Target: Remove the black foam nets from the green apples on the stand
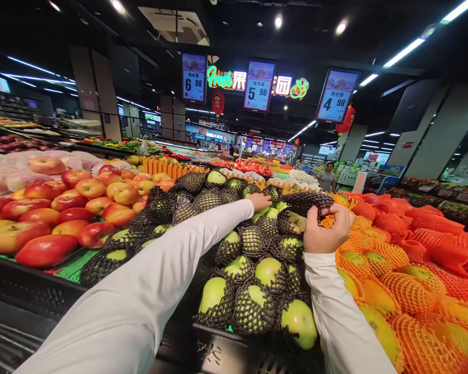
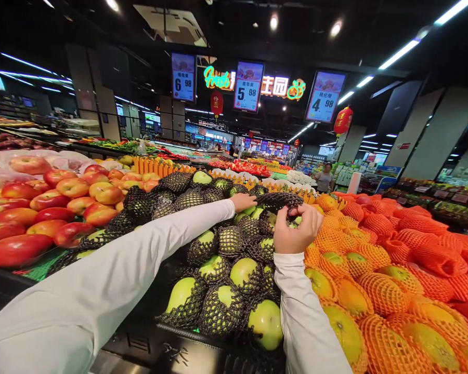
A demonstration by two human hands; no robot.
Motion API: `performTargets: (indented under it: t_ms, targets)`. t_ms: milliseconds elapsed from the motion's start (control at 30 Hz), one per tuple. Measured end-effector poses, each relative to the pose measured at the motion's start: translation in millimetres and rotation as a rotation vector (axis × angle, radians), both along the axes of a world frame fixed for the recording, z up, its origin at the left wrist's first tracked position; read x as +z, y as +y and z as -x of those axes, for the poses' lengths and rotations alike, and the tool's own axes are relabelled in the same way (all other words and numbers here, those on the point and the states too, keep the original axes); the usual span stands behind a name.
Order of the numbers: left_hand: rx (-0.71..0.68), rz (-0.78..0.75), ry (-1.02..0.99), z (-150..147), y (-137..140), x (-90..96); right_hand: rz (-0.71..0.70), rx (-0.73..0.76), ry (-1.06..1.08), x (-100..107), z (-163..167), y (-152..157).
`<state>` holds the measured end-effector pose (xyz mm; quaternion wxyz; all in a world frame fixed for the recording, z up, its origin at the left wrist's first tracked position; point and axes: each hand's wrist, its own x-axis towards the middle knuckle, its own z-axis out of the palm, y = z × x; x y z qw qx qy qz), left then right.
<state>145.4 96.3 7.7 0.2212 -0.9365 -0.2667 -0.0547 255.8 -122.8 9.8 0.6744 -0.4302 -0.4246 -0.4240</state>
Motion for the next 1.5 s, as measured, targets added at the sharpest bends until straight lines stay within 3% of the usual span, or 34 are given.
performTargets:
  t_ms: [200,400,500,633,767,833,933,1133,1333,1500]
  targets:
    - [0.018,-0.049,-0.078,25,-20,19.9,0.049,0.058,0.061,-2,-5,8]
    - [-0.038,-0.008,-0.510,68,-76,48.0,0.102,0.086,0.043,-5,-1,11]
    - [-0.047,0.053,-0.634,82,-112,41.1,0.119,0.113,0.019,-8,2,12]
    - [-0.028,0.106,-0.660,88,-141,15.3,0.128,0.134,-0.023,-13,4,16]
    - [-0.173,0.296,-0.732,90,-141,-2.5,0.180,0.123,-0.003,-16,1,19]
    - [-0.290,0.436,-0.744,92,-136,-5.6,0.209,0.112,0.046,-17,-2,20]
    - [-0.410,0.508,-0.763,97,-133,-7.3,0.221,0.114,0.149,-17,-8,22]
    - [-0.489,0.455,-0.753,101,-140,-6.9,0.199,0.190,0.288,-20,-12,25]
    - [-0.415,0.265,-0.762,102,-143,-4.4,0.200,0.231,0.305,-22,-11,27]
    - [-0.372,0.267,-0.795,102,-141,-4.9,0.236,0.327,0.322,-23,-9,29]
